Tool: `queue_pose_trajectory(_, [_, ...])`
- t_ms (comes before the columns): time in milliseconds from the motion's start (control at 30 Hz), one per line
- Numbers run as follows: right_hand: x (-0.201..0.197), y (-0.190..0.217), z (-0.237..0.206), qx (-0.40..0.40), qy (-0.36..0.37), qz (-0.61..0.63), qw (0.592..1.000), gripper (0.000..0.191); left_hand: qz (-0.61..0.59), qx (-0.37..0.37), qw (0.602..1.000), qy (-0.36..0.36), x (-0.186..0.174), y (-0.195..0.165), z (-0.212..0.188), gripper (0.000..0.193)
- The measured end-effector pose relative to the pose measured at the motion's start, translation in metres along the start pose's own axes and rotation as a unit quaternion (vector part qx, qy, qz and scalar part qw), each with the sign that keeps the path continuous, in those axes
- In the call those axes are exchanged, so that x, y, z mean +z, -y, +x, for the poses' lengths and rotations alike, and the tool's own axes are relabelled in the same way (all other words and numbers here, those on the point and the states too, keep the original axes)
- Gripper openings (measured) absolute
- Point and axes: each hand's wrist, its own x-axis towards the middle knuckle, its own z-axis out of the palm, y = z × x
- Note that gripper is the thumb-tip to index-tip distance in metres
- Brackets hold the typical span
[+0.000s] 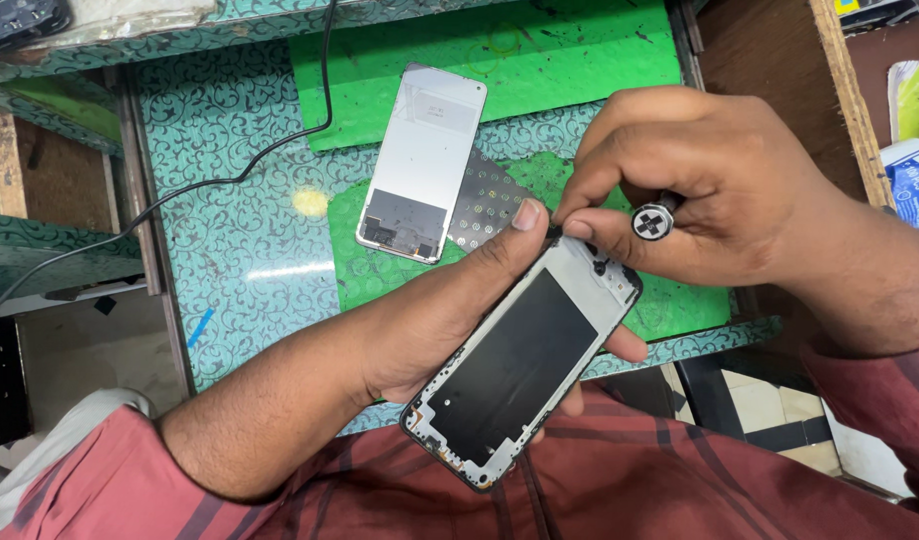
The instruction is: The person uses a screwdriver to unscrew the back of a smartphone, pries the back cover open, and briefly handles a wireless earbuds case before picking the phone back up to show its exposed internal components and battery.
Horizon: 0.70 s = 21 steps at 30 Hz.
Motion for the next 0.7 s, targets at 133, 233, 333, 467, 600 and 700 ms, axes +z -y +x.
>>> queue_pose_trajectory(133, [0.000,-0.006,0.000,0.026,0.021,0.011,0.999,0.010,-0.020,0.004,1.000,0.005,-0.004,0.002,0.001,0.087])
queue_pose_trajectory(233, [-0.002,-0.008,-0.001,0.032,0.022,0.043,0.998,0.008,-0.033,0.013,0.999,0.019,-0.008,0.003,0.001,0.090])
queue_pose_trajectory(333, [-0.002,-0.008,-0.002,0.065,0.013,0.019,0.998,0.007,-0.071,0.009,0.997,0.037,-0.012,0.003,0.003,0.093])
queue_pose_trajectory(467, [-0.003,-0.005,-0.003,0.102,-0.005,0.000,0.995,0.004,-0.084,0.025,0.994,0.060,-0.014,0.001,0.002,0.097])
queue_pose_trajectory(600, [-0.003,-0.006,-0.004,0.109,-0.019,-0.015,0.994,0.007,-0.068,0.034,0.996,0.048,-0.014,-0.001,0.003,0.102])
queue_pose_trajectory(700, [-0.001,-0.008,-0.006,0.118,-0.026,-0.010,0.993,0.010,-0.063,0.043,0.996,0.053,-0.014,-0.002,0.004,0.102])
